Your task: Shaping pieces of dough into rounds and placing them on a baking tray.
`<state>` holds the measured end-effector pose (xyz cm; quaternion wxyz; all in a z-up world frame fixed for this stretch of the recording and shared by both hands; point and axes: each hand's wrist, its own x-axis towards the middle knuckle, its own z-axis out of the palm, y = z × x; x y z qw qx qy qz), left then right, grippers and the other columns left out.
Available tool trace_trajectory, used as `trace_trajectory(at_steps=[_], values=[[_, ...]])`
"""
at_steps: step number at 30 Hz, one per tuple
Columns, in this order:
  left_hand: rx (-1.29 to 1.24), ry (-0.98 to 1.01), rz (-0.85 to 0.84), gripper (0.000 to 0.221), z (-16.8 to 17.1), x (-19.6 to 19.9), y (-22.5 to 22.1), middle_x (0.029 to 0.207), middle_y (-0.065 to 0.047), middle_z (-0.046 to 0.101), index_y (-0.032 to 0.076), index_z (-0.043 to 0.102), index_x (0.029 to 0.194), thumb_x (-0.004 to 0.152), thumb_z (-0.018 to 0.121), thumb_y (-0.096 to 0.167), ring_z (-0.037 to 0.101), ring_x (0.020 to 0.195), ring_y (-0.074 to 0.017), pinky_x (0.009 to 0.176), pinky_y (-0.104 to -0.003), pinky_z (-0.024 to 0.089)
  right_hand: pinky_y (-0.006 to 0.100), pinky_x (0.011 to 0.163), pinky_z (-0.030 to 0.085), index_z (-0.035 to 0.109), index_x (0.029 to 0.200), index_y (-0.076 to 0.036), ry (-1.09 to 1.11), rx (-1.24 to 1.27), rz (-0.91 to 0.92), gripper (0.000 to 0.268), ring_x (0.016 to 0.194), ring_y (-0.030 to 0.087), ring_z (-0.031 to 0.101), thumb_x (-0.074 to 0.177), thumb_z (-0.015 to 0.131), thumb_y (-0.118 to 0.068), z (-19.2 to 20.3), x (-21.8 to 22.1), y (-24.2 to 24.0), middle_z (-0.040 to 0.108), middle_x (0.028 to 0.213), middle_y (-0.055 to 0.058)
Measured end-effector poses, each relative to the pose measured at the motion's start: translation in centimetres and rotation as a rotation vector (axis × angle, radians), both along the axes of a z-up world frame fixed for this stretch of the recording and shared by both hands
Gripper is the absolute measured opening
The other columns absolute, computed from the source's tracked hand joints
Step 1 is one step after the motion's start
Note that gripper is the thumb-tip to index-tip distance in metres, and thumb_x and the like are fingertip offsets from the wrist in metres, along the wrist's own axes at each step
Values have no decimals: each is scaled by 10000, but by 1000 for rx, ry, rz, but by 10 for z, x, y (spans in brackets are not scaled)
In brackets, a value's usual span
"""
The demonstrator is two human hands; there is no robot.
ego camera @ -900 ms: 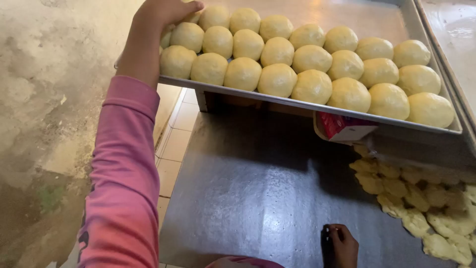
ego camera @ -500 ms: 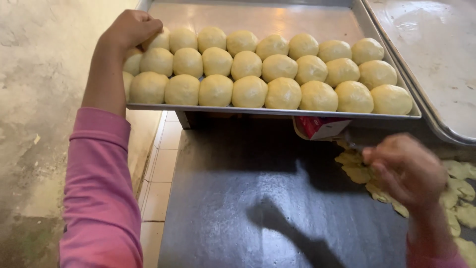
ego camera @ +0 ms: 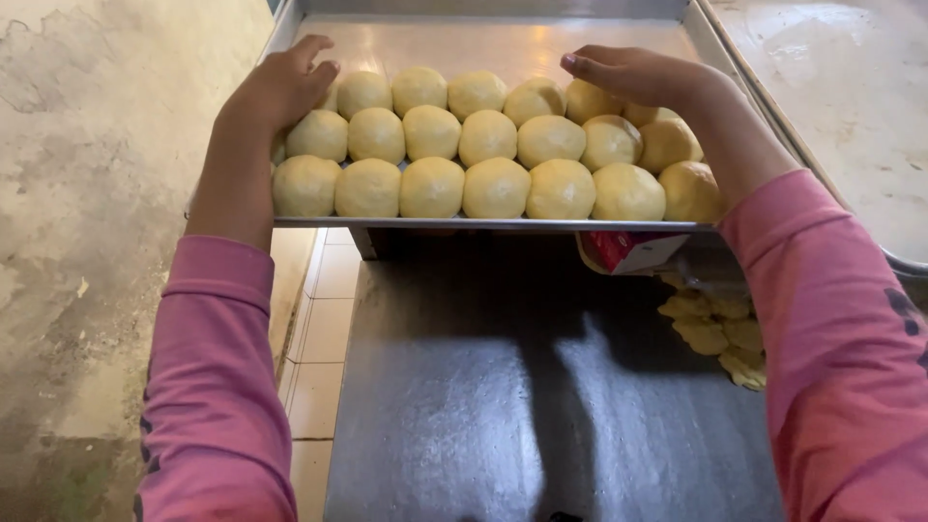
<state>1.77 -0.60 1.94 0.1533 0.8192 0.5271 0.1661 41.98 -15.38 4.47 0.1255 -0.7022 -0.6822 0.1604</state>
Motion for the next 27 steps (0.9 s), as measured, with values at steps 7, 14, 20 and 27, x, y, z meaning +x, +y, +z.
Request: trace_trajectory(at_steps=[7, 14, 20, 27], values=[[-14, -39, -67, 451, 1, 2, -4, 1251, -131, 710, 150, 685, 1362, 1030, 557, 428, 690, 1044, -313, 929, -479, 538, 629, 1071, 473, 527, 1468, -125, -183, 9, 23, 622, 1288, 390, 537, 1077, 288, -545, -15, 15, -2, 523, 1443, 117], [-135, -205, -221, 455, 6, 11, -8, 1283, -149, 689, 164, 700, 1323, 907, 625, 334, 666, 1146, -301, 984, -452, 530, 627, 1161, 364, 525, 1503, -103, -232, -108, -104, 722, 1393, 407, 473, 1043, 331, -624, 13, 1, 17, 503, 1529, 170], [-70, -146, -228, 441, 0, 8, -3, 1261, -140, 687, 160, 667, 1307, 959, 588, 419, 673, 1066, -287, 897, -459, 556, 574, 1078, 440, 547, 1452, -67, -147, 102, 234, 689, 1299, 377, 558, 1059, 347, -596, -8, -79, 74, 569, 1470, 160], [13, -78, -231, 487, -14, 6, 13, 1361, -135, 627, 165, 592, 1382, 1035, 475, 487, 644, 1102, -331, 881, -512, 550, 505, 1142, 403, 537, 1474, -154, -103, -62, 278, 630, 1349, 328, 511, 1036, 325, -554, -20, -96, 79, 513, 1520, 49]])
